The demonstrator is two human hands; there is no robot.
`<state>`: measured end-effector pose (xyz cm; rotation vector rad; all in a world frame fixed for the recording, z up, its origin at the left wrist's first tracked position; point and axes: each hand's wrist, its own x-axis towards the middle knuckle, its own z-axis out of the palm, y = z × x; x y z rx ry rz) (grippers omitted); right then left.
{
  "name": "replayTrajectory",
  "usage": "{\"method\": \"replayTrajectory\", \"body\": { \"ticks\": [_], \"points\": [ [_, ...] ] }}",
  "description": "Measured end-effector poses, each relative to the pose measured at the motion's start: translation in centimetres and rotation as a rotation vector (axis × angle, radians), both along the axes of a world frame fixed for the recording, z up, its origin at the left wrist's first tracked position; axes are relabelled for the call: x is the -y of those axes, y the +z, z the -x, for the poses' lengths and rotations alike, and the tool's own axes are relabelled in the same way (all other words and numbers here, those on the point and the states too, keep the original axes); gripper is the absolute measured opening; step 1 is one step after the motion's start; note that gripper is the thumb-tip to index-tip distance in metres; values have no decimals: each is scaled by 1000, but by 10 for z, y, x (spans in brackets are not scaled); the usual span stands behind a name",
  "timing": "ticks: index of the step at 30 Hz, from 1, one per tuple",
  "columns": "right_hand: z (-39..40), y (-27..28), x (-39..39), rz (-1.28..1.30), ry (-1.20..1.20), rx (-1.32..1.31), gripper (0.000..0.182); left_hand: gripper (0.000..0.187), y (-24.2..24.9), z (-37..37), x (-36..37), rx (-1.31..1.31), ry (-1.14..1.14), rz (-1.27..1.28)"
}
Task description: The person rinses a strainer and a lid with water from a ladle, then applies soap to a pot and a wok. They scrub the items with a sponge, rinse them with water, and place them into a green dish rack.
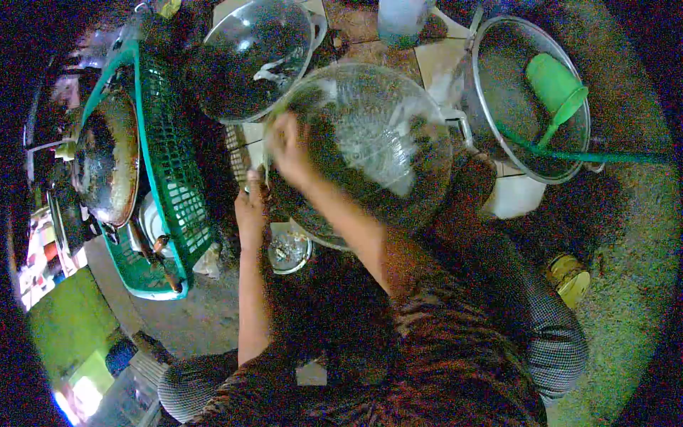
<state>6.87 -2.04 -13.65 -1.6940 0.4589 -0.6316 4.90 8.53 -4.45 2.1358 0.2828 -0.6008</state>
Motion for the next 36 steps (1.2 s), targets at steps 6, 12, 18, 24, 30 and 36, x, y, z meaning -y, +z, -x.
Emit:
{"method": "replayTrajectory", "body": {
  "ticks": [6,12,18,24,30,36],
  "points": [
    [21,-1,-30,69,173,57,29,54,-50,13,-20,305,1,122],
    [-23,-2,-20,179,-88,141,27,35,-4,22,-5,201,-4,152],
    [-6,-43,170,864,-383,-472,21,34,3,27,-3,142,-14,204],
    [95,-90,29,906,-55,-673,25,34,-5,28,2,230,8,198],
    [58,-71,109,985,-26,-750,23,34,10,36,-1,203,-38,171],
    [76,-58,78,925,322,-399,23,35,5,36,5,191,43,217]
  ]
}}
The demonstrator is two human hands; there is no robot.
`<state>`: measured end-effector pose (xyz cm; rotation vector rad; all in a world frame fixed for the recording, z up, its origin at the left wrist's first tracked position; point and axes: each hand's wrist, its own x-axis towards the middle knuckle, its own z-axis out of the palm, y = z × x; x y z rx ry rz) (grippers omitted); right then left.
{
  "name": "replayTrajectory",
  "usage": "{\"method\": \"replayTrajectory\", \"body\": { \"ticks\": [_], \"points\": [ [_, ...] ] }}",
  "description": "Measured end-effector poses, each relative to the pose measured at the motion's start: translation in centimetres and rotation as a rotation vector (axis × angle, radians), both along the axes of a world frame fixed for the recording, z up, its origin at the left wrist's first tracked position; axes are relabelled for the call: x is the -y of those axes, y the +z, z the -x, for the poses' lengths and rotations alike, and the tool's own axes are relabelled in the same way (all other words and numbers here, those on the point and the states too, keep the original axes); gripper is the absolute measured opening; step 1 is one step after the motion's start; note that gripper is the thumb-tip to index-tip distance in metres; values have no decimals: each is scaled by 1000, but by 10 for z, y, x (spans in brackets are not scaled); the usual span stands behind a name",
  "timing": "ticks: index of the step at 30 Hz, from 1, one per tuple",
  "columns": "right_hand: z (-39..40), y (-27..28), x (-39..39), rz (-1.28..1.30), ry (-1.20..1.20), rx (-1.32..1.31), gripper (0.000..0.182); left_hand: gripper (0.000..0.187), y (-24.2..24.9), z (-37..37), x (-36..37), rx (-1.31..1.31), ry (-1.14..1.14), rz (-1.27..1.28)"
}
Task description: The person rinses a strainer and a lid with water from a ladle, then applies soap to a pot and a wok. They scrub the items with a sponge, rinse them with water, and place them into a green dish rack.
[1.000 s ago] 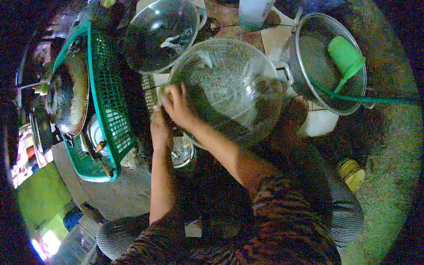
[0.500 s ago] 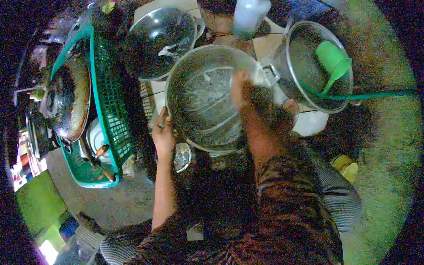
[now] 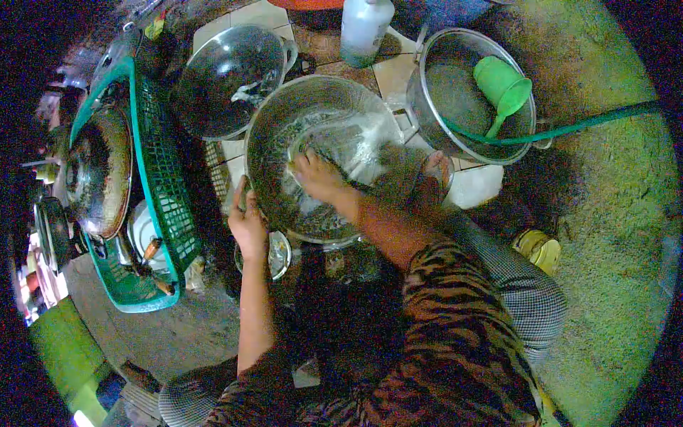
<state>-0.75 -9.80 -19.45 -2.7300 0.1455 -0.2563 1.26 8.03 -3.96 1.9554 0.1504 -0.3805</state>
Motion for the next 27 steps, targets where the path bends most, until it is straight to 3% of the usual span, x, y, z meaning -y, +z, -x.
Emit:
{"method": "replayTrajectory", "body": {
  "ticks": [1,2,3,4,5,6,8,10,11,13,15,17,18,19,20,21,22,23,24,25,27],
  "points": [
    [20,19,9,-79,318,17,22,35,2,1,1,-40,10,-4],
    [31,-23,47,119,322,77,22,35,4,1,2,-79,21,-8],
    [59,-64,107,-153,249,65,20,35,1,1,4,88,19,23],
    [72,-63,121,-293,215,50,19,34,-2,2,5,250,21,48],
    [84,-62,135,-433,177,42,19,34,-6,0,3,246,24,45],
    [80,-15,119,-309,-59,-249,19,34,-11,-5,2,163,40,43],
    [87,-14,62,19,-232,-533,19,32,-22,-13,-1,125,57,109],
    [90,-20,-21,81,-52,-441,21,31,-29,-15,-1,107,74,146],
    [83,11,-57,-43,71,-352,23,30,-24,-16,1,84,89,183],
    [64,82,-98,-783,-248,-317,30,29,-2,-15,5,148,93,137],
    [75,148,-88,-753,-142,-284,35,28,4,-24,5,207,38,-65],
    [84,179,-78,-716,-32,-249,40,30,-10,-31,7,202,27,-87],
    [82,187,-72,-528,-35,-369,43,31,-11,-33,8,206,27,-92],
    [81,192,-64,-332,-40,-480,45,34,1,-30,13,176,-42,-168],
    [83,189,-55,-297,-8,-363,44,37,14,-29,20,150,-107,-243],
    [87,206,-42,-358,59,-277,40,42,26,-32,26,122,-172,-318],
    [92,224,-27,-420,129,-198,36,46,32,-41,33,-77,-149,-92],
    [85,240,-6,-444,213,-316,40,55,77,-33,26,96,-399,-149],
    [86,259,14,-508,309,-320,49,61,107,-25,23,19,-427,37],
    [96,303,25,-564,230,-366,54,68,136,-16,18,-55,-458,219],
    [109,349,48,-874,231,-475,51,75,208,6,-1,21,-687,-3]
  ]
}}
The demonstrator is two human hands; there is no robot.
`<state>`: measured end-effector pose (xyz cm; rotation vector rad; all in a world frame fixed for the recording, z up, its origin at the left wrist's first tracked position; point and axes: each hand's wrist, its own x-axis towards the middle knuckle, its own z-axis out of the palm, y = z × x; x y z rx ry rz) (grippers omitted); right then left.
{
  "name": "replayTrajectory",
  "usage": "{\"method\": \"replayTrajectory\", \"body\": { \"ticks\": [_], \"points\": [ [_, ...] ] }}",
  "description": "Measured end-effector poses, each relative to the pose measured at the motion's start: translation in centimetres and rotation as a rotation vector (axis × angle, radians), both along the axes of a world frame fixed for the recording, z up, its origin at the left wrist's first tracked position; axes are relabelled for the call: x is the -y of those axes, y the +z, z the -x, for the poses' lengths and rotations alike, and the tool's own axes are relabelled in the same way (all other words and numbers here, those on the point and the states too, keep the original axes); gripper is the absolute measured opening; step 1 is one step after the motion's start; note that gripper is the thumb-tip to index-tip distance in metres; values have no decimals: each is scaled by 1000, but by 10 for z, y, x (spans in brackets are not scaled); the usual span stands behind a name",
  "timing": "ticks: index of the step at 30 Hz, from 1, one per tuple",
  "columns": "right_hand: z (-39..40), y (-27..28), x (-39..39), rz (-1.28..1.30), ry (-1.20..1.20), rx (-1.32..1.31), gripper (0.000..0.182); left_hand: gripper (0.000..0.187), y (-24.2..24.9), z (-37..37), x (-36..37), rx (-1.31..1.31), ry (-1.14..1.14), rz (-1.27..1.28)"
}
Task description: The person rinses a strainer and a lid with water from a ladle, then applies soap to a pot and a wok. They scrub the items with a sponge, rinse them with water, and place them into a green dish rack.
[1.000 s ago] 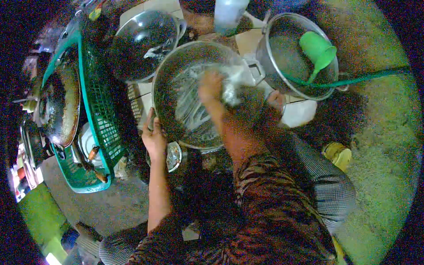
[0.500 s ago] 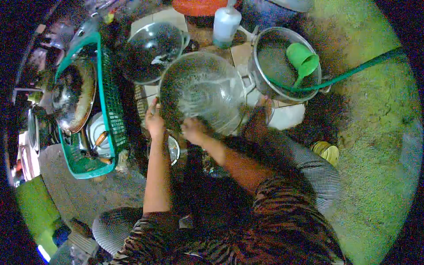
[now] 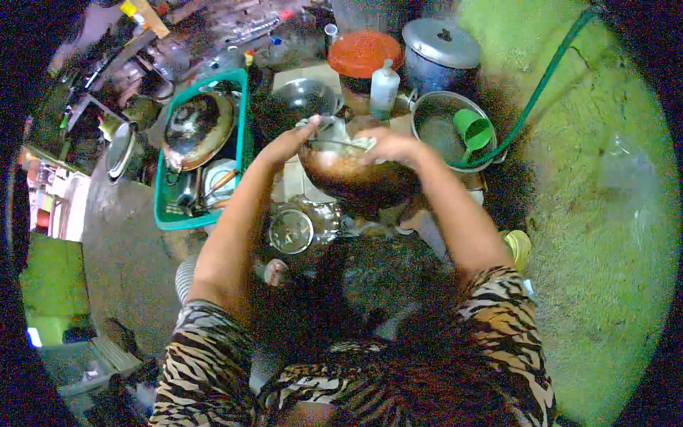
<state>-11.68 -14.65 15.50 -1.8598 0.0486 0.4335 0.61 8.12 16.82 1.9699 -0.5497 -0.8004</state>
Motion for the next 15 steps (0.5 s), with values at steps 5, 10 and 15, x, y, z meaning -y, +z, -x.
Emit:
{"method": "replayTrajectory", "body": {
  "ticks": [5,10,15],
  "points": [
    [51,127,-12,-33,21,116,46,70,78,25,-48,262,-307,-175],
    [55,156,-19,110,-336,401,39,53,79,62,-67,349,-129,174],
    [65,137,-88,282,-513,807,40,49,78,98,-83,381,110,193]
  ]
}}
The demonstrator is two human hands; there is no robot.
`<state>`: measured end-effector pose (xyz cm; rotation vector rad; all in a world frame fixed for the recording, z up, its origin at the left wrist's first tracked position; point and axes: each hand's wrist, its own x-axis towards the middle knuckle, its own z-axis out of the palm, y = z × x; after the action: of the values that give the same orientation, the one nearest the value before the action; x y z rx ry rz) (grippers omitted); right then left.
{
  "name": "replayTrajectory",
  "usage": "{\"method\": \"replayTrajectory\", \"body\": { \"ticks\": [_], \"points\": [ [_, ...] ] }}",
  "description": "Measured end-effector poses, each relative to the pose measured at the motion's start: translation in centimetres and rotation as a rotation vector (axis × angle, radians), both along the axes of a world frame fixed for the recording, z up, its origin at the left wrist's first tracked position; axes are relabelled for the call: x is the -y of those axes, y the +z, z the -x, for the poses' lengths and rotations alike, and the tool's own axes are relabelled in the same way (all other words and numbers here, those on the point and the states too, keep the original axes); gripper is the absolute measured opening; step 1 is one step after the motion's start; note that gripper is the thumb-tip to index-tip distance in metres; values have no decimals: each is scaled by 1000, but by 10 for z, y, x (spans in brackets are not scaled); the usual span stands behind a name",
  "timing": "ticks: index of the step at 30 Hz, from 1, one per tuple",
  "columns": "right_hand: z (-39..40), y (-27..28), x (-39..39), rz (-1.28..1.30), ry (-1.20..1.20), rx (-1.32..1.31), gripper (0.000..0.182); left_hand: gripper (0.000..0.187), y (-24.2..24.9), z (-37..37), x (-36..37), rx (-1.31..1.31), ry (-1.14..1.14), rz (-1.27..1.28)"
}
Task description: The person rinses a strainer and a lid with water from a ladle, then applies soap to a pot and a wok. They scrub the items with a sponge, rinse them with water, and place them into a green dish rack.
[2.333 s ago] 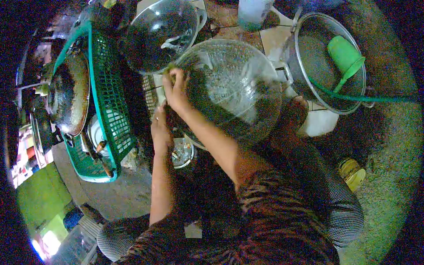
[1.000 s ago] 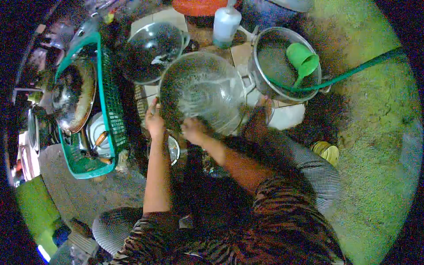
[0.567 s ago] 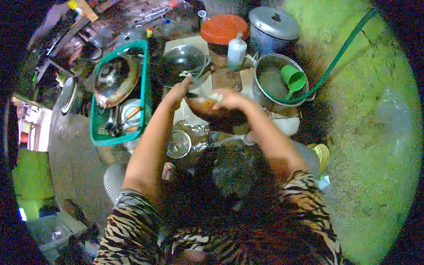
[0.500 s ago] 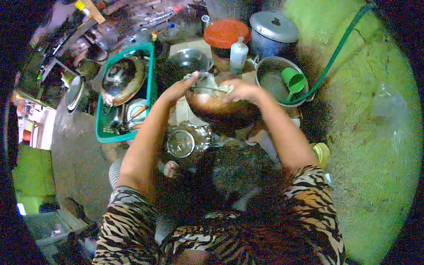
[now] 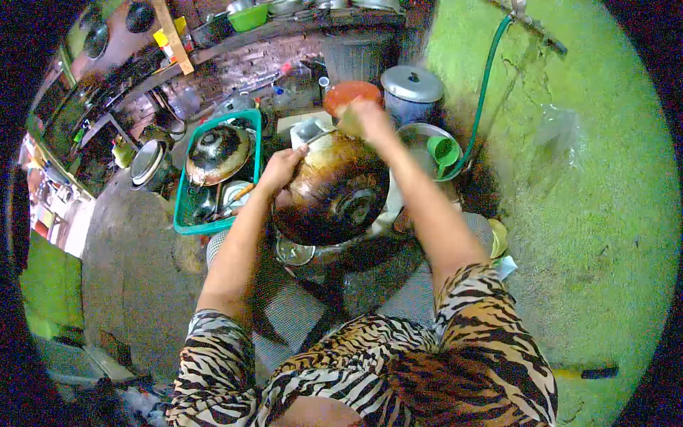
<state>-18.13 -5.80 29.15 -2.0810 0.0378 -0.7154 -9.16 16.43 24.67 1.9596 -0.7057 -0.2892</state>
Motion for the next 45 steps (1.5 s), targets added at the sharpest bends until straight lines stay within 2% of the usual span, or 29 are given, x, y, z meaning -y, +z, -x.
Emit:
{"method": "replayTrajectory", "body": {
  "ticks": [1,2,3,6,7,9,11,13,14,15,17,19,21,22,23,25,27,28,30,31,33,34,35,37,39,41,42,43,45],
  "points": [
    [-10,-30,-9,326,53,207,34,48,8,7,1,31,5,-13],
    [-1,-27,-40,422,8,34,29,46,11,11,2,26,8,36],
    [6,-26,-59,507,-111,302,28,48,6,10,0,91,33,38],
    [-37,-43,1,104,-270,176,31,52,13,5,-6,136,91,-13],
    [-31,-34,13,-156,-294,53,32,52,15,4,-7,140,93,-15],
    [-31,-20,9,-60,-242,28,33,52,20,0,-7,127,102,45],
    [-41,-15,-29,379,-108,166,30,49,10,-11,-1,129,134,44],
    [-28,-8,-75,617,-46,419,28,46,-16,-31,8,92,81,190],
    [-35,-5,-65,628,-35,287,26,42,-17,-40,6,-58,47,113],
    [-47,-5,-46,497,-27,259,29,39,-23,-46,7,-66,69,219],
    [-68,-5,4,-56,-21,2,35,34,12,-26,-2,-93,92,280],
    [-62,-10,49,-507,6,-67,33,29,36,-28,-14,-260,141,301],
    [-59,-51,84,-839,146,-205,37,29,29,-48,-16,-524,122,597],
    [-60,-86,97,-844,144,-212,37,32,19,-61,-15,-669,79,722],
    [-60,-130,104,-1034,159,-88,40,38,7,-71,-13,-847,95,797],
    [-50,-160,83,-1230,178,24,43,39,-1,-71,0,-922,266,892],
    [-29,-150,33,-1423,-260,-60,40,39,-23,-85,15,-937,357,967],
    [-35,-187,21,-1257,-407,-28,40,39,-31,-91,23,-912,376,994],
    [-38,-199,-22,-930,-600,38,38,41,-54,-103,36,-861,412,1052],
    [-36,-172,-58,-775,-651,66,35,42,-43,-92,44,-774,562,943],
    [-47,-173,-95,-105,-544,223,27,44,-52,-85,54,-563,527,775],
    [-51,-145,-108,70,-461,264,23,49,-46,-75,60,-352,622,487],
    [-58,-113,-108,247,-374,306,19,51,-35,-61,64,-111,564,393],
    [-90,-94,-75,215,-321,233,19,50,-27,-54,66,44,471,226],
    [-117,-68,-23,-99,-251,-19,23,49,-30,-57,66,77,386,196],
    [-132,-73,-1,-75,-465,75,25,49,-27,-53,67,232,267,106],
    [-131,-76,-11,72,-535,-28,26,50,-23,-54,67,206,262,88],
    [-116,-74,-32,201,-479,36,25,50,-23,-59,69,211,257,99],
    [-100,-80,-65,267,-408,180,25,52,-36,-63,71,-52,235,224]
  ]
}}
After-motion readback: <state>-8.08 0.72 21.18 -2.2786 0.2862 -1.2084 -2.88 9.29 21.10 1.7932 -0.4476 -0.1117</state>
